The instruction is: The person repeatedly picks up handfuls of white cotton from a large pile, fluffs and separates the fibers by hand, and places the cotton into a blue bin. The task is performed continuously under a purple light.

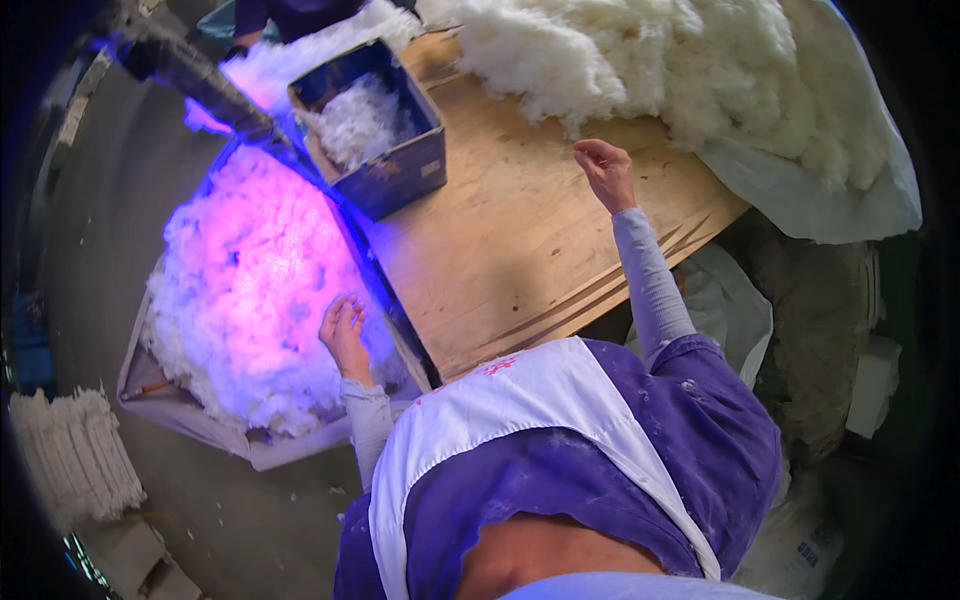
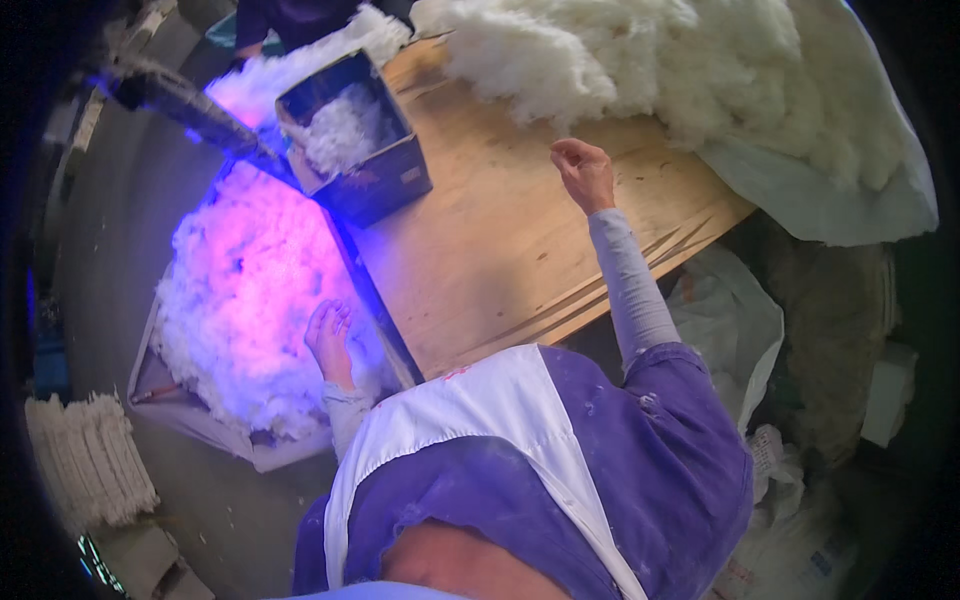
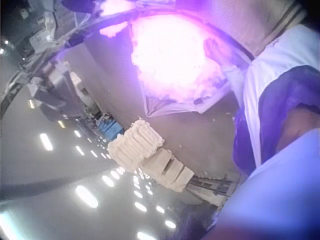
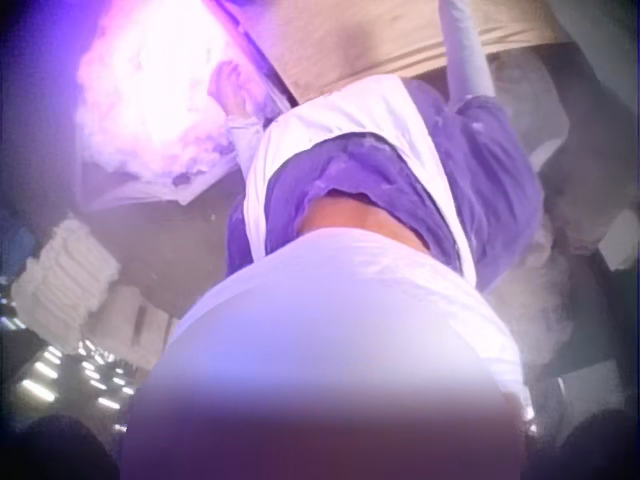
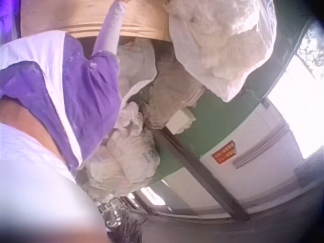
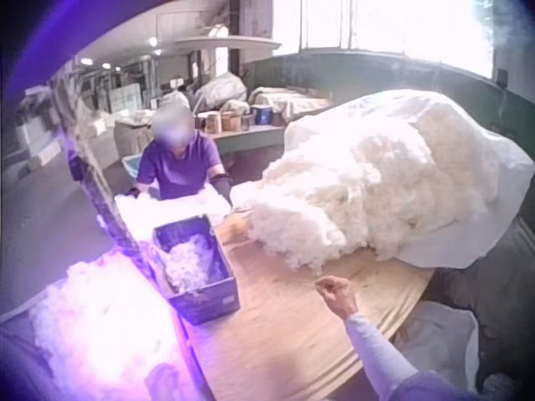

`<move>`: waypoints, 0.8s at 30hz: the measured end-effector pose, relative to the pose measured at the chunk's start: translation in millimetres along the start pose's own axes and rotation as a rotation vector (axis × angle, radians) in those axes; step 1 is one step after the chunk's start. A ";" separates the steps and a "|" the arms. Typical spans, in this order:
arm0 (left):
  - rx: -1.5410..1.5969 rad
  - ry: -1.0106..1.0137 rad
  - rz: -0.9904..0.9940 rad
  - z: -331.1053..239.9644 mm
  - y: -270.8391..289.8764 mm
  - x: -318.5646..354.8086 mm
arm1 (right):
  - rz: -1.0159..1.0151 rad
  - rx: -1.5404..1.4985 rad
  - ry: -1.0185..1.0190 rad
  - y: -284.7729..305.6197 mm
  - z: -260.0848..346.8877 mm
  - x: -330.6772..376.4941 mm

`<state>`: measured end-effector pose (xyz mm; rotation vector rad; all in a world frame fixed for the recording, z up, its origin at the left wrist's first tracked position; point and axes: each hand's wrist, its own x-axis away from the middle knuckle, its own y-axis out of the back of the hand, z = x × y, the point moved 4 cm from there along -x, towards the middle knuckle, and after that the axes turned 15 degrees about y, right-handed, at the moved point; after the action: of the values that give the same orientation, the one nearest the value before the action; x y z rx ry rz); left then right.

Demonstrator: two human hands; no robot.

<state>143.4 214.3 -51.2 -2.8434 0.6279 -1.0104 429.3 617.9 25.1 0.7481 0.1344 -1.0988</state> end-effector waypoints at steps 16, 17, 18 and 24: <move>-0.030 0.023 -0.134 -9.3 -10.0 20.8 | 0.294 0.820 0.041 6.1 -45.3 -215.8; -0.030 0.038 -0.148 -7.8 -11.8 22.7 | 0.309 0.845 0.068 -5.4 -43.9 -227.6; -0.031 0.057 -0.182 -4.9 -10.1 22.2 | 0.337 0.827 0.059 -17.8 -46.1 -239.4; -0.050 0.130 -0.246 1.4 -25.7 18.4 | 0.577 0.839 -0.308 -62.9 -128.1 -261.1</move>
<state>166.3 230.5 -36.5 -2.9712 0.3189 -1.2404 285.5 878.3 16.4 1.2436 -0.8078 -0.6692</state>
